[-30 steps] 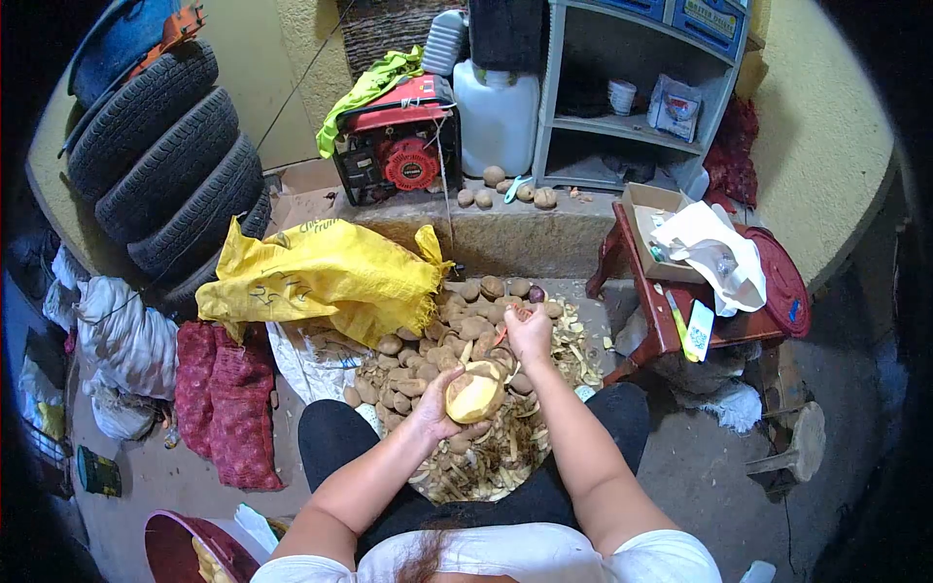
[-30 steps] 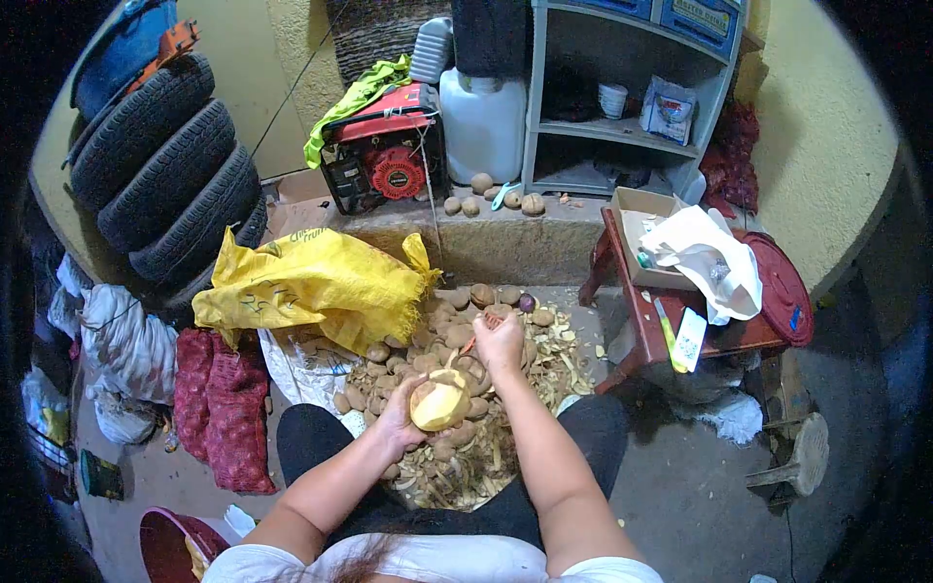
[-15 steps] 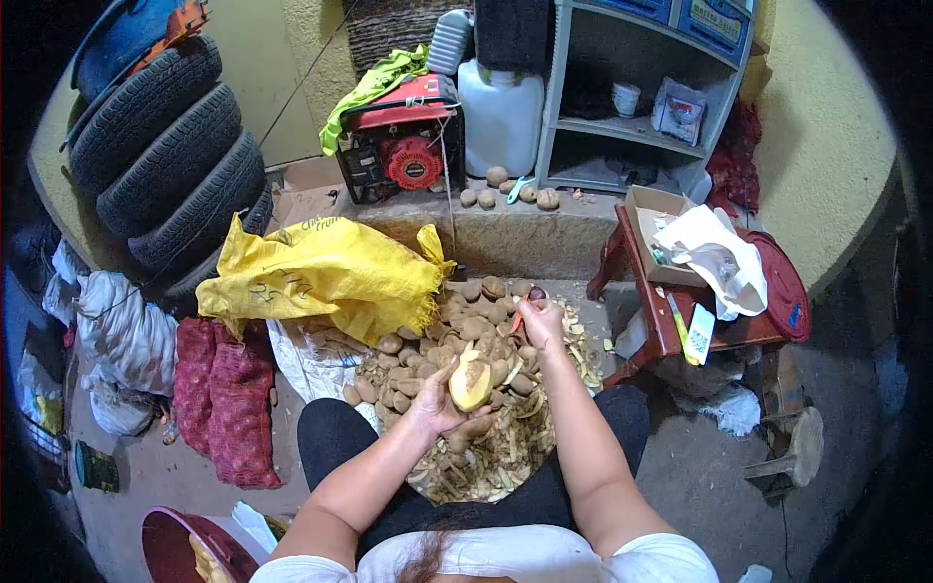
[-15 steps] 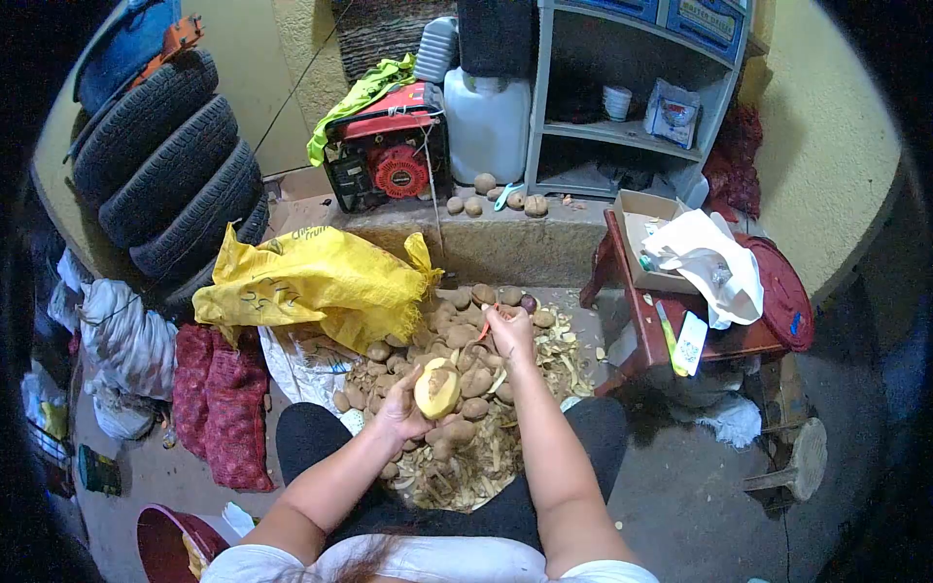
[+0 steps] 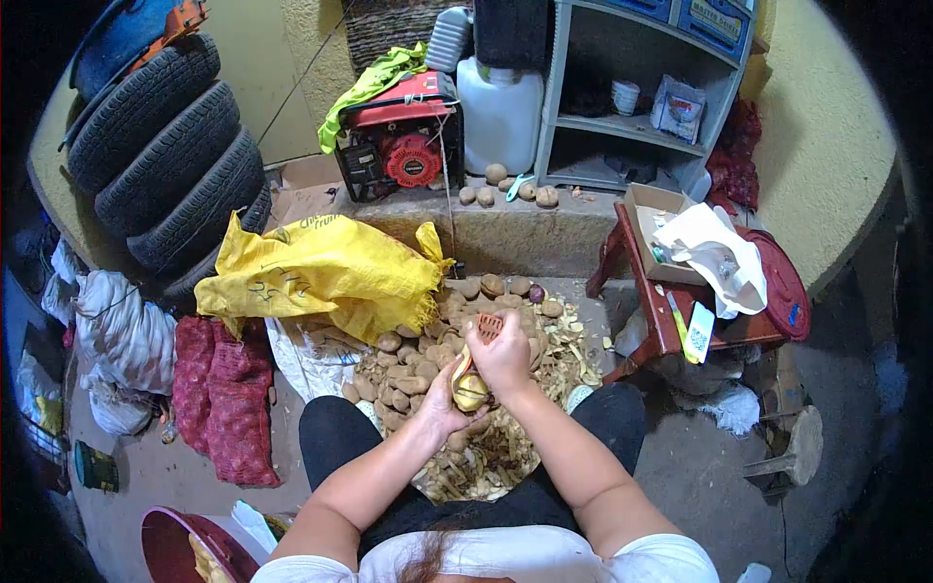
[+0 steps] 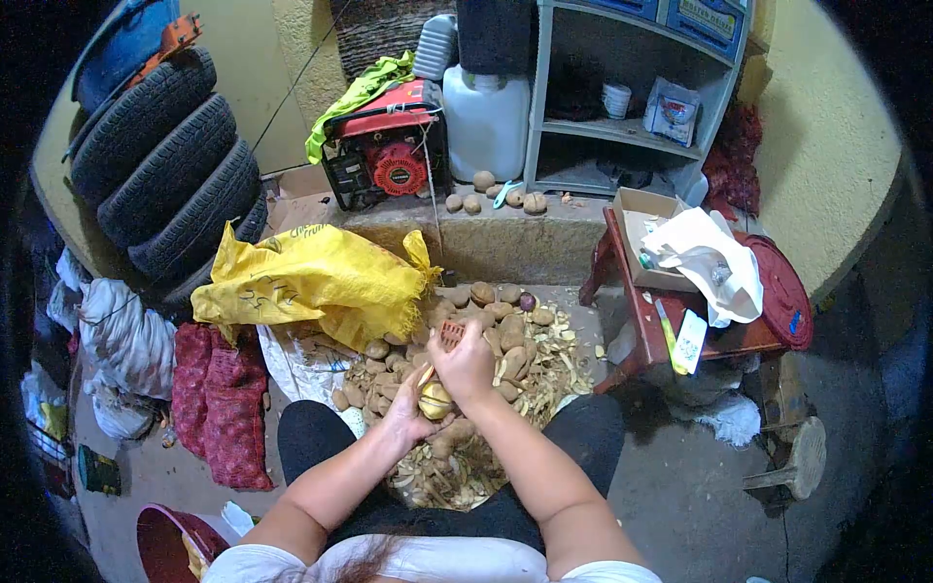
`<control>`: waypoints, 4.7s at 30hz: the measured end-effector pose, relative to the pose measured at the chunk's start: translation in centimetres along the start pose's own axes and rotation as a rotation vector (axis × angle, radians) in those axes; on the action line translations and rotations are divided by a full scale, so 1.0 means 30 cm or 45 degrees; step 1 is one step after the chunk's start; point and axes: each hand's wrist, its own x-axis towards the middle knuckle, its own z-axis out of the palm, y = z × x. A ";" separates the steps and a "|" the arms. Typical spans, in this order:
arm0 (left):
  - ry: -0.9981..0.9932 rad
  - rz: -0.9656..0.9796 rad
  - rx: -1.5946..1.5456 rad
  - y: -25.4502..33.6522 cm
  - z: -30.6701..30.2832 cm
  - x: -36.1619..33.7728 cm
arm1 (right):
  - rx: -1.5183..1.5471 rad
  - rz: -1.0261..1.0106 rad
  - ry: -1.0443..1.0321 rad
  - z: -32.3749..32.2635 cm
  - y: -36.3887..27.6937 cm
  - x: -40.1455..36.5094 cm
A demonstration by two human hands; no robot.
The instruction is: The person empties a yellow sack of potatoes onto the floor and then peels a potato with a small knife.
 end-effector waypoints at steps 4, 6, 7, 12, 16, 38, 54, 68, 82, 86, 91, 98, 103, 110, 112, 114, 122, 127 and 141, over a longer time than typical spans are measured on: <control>0.054 -0.025 0.067 -0.006 0.032 -0.015 | 0.135 0.077 0.023 -0.013 0.015 0.037; 0.013 -0.027 0.076 -0.008 0.019 -0.009 | 0.096 0.099 0.000 -0.007 0.040 0.045; 0.027 -0.049 0.094 -0.009 0.017 -0.007 | 0.056 0.170 -0.026 -0.004 0.047 0.051; 0.034 -0.080 0.080 -0.013 0.005 0.007 | 0.084 0.296 -0.065 -0.012 0.076 0.073; -0.013 -0.037 0.073 -0.019 0.012 -0.002 | 0.097 0.389 0.026 0.010 0.179 0.110; -0.074 0.065 -0.031 0.043 0.031 -0.058 | 0.920 0.653 -0.085 0.002 0.291 0.195; -0.425 0.096 0.206 0.005 -0.056 -0.012 | 0.026 0.130 -0.084 -0.045 0.016 0.072; -0.422 0.101 0.080 0.036 -0.054 -0.040 | 0.194 0.418 0.187 -0.001 0.316 0.195; -0.422 0.055 0.023 0.016 -0.035 -0.032 | 0.419 0.081 0.083 0.022 0.138 0.096; -0.527 0.058 0.118 0.021 -0.026 -0.060 | 0.061 0.375 0.398 -0.007 0.339 0.191; -0.324 0.132 -0.094 0.045 0.036 -0.092 | 0.507 0.521 0.046 0.046 0.459 0.216; -0.375 0.125 -0.104 0.084 -0.007 -0.042 | 1.015 1.157 -1.125 -0.038 0.231 0.153; -0.069 0.327 0.330 0.084 -0.010 -0.016 | 1.076 1.167 -1.277 0.016 0.277 0.118; -0.099 0.227 0.121 0.118 -0.019 -0.021 | 1.334 1.494 -1.257 0.119 0.372 0.047; -0.038 0.148 0.047 0.125 -0.027 -0.027 | 1.367 1.477 -1.009 0.171 0.402 0.026; 0.064 0.320 0.348 0.115 -0.045 -0.002 | 1.409 1.373 -1.224 0.150 0.440 0.045; 0.057 0.248 0.222 0.096 -0.020 -0.010 | 1.414 1.438 -1.255 0.138 0.401 0.054; -0.102 0.133 0.115 0.113 -0.036 -0.004 | 1.365 1.425 -1.222 0.128 0.417 0.052; -0.197 0.281 -0.232 0.120 -0.029 -0.008 | -0.951 0.295 -0.125 -0.493 0.306 0.403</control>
